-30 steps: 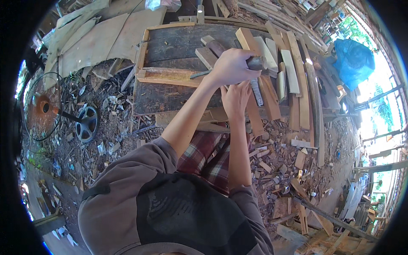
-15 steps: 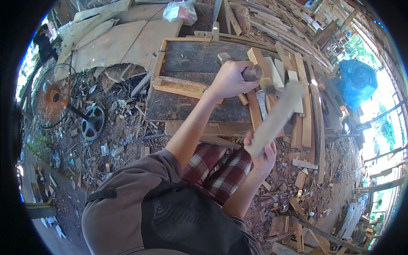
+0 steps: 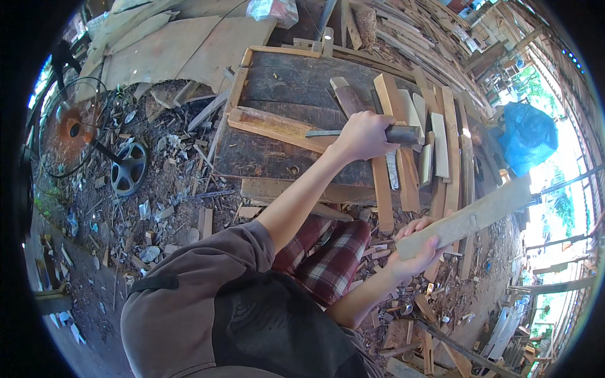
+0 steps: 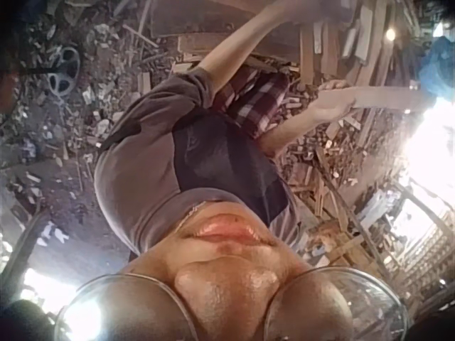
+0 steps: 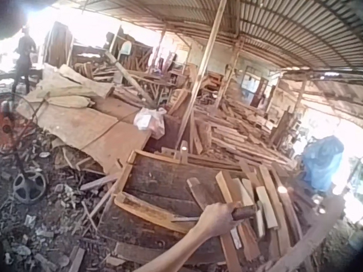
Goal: Using a chisel and mallet to notch and shape pieces of wood on a workbench.
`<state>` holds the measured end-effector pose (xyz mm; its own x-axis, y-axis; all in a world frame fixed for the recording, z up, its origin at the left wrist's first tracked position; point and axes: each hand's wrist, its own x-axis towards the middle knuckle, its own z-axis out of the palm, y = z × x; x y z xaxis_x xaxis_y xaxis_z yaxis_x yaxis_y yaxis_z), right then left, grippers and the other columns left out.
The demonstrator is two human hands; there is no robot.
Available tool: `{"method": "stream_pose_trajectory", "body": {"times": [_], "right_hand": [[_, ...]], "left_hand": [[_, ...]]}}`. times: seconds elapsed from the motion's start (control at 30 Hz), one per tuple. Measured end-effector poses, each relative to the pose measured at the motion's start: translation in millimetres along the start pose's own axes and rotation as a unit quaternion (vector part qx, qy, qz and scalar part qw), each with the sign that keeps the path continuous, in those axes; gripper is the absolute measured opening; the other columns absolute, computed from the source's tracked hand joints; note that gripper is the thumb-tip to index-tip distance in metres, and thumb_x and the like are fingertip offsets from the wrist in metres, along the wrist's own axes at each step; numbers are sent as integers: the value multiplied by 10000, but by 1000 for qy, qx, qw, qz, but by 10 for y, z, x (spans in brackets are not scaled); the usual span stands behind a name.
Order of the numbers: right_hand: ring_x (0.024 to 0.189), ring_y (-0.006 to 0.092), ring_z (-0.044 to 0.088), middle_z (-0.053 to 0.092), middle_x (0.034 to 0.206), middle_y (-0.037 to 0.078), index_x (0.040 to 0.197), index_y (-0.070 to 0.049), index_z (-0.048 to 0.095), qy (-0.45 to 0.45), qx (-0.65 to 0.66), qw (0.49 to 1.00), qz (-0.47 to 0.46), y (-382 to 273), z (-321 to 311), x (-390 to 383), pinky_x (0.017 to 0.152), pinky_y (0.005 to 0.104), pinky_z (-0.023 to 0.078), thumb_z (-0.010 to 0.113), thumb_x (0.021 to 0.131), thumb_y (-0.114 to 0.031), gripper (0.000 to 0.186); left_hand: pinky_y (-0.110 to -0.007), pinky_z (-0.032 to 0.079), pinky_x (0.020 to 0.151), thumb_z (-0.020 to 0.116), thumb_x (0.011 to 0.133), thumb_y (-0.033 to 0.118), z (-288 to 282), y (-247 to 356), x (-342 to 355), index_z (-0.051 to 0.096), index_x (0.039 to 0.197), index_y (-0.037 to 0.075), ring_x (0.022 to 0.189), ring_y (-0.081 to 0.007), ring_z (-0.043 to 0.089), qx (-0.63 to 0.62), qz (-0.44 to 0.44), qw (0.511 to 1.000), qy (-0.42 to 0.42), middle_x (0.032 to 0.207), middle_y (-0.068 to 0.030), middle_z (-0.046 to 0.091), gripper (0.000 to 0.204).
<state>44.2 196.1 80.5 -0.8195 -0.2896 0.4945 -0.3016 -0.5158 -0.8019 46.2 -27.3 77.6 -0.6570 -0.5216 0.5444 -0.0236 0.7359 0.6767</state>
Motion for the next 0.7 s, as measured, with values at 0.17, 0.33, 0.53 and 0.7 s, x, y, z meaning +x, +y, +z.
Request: {"method": "stream_pose_trajectory", "body": {"times": [0.17,0.33,0.53,0.7], "right_hand": [[602,125,449,464,780,59,1397,-68,332,-20,-97,987,125,482,-83,48,453,248,362,595,846,-342,668],[543,145,512,539,766,73,1344,-18,358,12,58,994,91,345,-306,156,372,263,356,593,875,-314,603],[549,110,479,506,717,50,1194,-32,460,-30,-204,972,110,673,-211,136,452,250,384,601,879,-235,401],[565,118,508,507,725,38,1233,-27,448,-22,27,993,111,360,-71,134,470,249,426,598,883,-253,442]], "left_hand": [[-440,529,690,729,660,321,53,2,-20,648,752,63,707,-350,653,20,21,1000,3,689,-156,654,285],[-437,530,693,732,655,315,86,-70,-19,652,734,61,708,-357,651,24,16,1000,-2,702,-155,658,278],[-433,536,707,724,659,332,140,-50,21,669,777,63,713,-352,659,40,3,999,-33,720,-159,665,299],[-436,540,707,709,672,348,233,-172,-14,673,805,58,727,-344,667,64,-14,995,-80,725,-162,668,321]]}}
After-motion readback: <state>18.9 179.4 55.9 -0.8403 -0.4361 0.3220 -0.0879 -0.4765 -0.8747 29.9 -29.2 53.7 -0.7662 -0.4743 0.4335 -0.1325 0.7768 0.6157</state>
